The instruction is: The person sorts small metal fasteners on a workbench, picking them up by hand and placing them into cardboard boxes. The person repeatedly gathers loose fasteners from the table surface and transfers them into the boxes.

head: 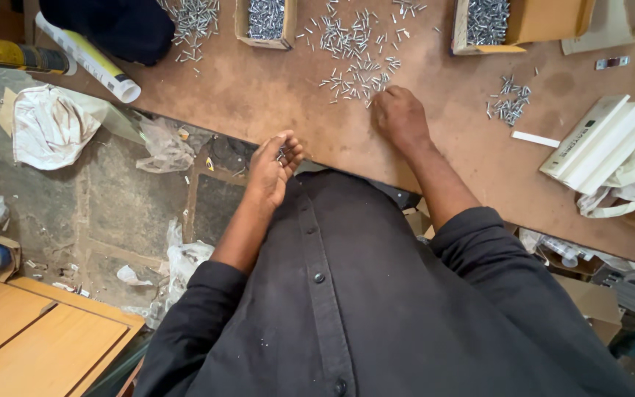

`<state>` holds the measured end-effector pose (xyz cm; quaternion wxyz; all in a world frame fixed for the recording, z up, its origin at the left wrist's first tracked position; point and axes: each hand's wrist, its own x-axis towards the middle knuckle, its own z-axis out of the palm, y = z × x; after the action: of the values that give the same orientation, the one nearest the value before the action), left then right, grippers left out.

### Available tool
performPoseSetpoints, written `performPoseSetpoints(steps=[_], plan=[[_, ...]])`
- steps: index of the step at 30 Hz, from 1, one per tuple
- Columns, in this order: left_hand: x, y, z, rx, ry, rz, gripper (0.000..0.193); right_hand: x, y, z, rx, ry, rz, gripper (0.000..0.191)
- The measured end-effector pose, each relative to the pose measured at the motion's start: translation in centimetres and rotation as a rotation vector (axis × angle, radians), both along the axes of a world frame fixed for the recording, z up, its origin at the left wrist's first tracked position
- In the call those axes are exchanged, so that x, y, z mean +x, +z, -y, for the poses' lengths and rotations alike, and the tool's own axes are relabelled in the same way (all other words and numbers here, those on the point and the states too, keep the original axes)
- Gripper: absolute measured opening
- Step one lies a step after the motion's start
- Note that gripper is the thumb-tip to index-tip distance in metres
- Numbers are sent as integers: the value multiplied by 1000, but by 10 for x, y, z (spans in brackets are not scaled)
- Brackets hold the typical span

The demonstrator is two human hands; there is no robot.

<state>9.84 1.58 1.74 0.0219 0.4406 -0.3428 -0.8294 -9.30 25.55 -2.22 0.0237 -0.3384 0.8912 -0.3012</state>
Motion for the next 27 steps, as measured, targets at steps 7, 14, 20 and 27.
performPoseSetpoints(steps=[7,14,20,27], plan=[[-21,-4,-18,-75,-229,80,25,20,2,-4,-454,-398,603,14],[-71,-14,-48,50,-260,36,32,77,41,25,-464,-131,507,17],[-61,-22,-41,81,-225,8,26,63,25,-5,-464,-292,467,15],[-16,-19,-6,-27,-136,85,21,-12,-1,-26,-297,-377,299,15]])
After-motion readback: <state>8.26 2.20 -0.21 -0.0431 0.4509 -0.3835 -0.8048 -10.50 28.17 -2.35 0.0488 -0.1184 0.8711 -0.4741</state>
